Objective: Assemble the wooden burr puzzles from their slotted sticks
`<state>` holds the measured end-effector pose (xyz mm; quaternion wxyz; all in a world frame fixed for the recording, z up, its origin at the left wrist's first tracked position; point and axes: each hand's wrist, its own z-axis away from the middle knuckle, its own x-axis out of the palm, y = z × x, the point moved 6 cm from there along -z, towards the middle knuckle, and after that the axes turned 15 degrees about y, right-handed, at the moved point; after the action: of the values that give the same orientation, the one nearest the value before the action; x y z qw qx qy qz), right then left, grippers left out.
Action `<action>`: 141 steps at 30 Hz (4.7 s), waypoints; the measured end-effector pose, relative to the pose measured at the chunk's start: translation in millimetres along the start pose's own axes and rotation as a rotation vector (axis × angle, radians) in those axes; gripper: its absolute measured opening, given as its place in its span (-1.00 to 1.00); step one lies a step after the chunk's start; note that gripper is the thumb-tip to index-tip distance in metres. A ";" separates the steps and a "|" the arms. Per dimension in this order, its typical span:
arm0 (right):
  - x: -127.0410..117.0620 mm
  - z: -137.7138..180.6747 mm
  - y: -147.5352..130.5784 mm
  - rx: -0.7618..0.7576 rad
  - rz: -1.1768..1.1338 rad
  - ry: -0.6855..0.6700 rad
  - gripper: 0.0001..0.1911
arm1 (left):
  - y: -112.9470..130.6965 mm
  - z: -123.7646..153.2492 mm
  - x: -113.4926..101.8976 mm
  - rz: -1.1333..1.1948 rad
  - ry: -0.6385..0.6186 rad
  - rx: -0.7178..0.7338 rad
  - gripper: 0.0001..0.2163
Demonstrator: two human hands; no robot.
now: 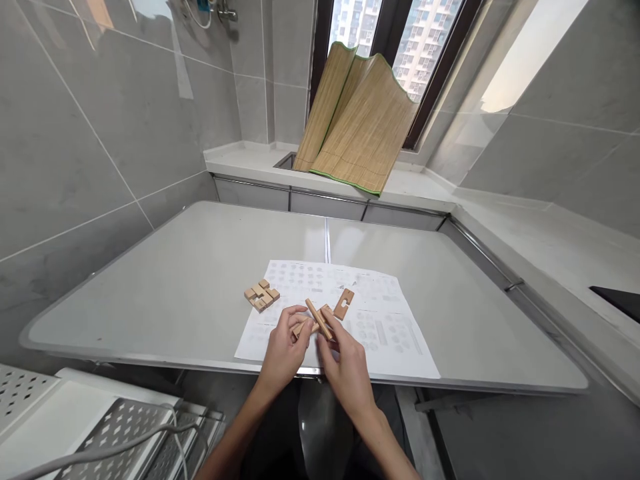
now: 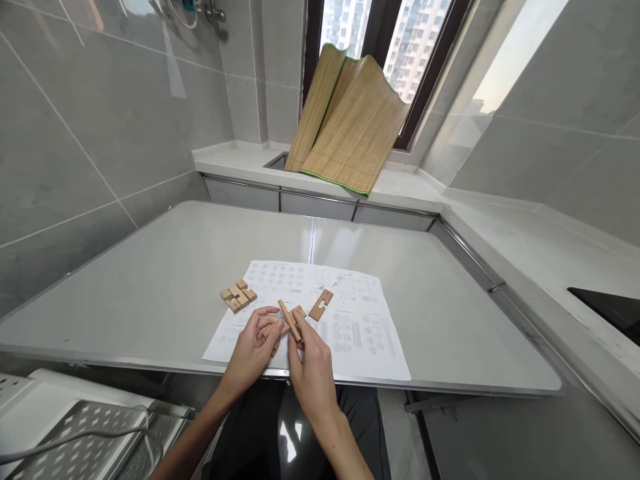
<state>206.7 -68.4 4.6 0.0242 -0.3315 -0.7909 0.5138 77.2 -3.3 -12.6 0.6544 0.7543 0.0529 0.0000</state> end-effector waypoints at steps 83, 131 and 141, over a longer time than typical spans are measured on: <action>-28.7 -68.9 10.1 0.137 0.001 -0.706 -0.26 | 8.9 9.0 4.9 0.063 -0.154 0.047 -0.83; -149.8 -151.4 202.5 0.505 0.201 0.328 -0.28 | 14.3 13.5 4.6 -0.224 -0.140 0.215 -0.80; -172.0 -104.5 224.3 0.439 0.082 0.460 -0.30 | 16.5 8.9 6.4 -0.250 -0.139 0.221 -0.79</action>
<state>492.3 -23.1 -80.1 0.2524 -0.4574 -0.6210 0.5843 85.5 -13.8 2.0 0.5645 0.8073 0.1007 -0.1392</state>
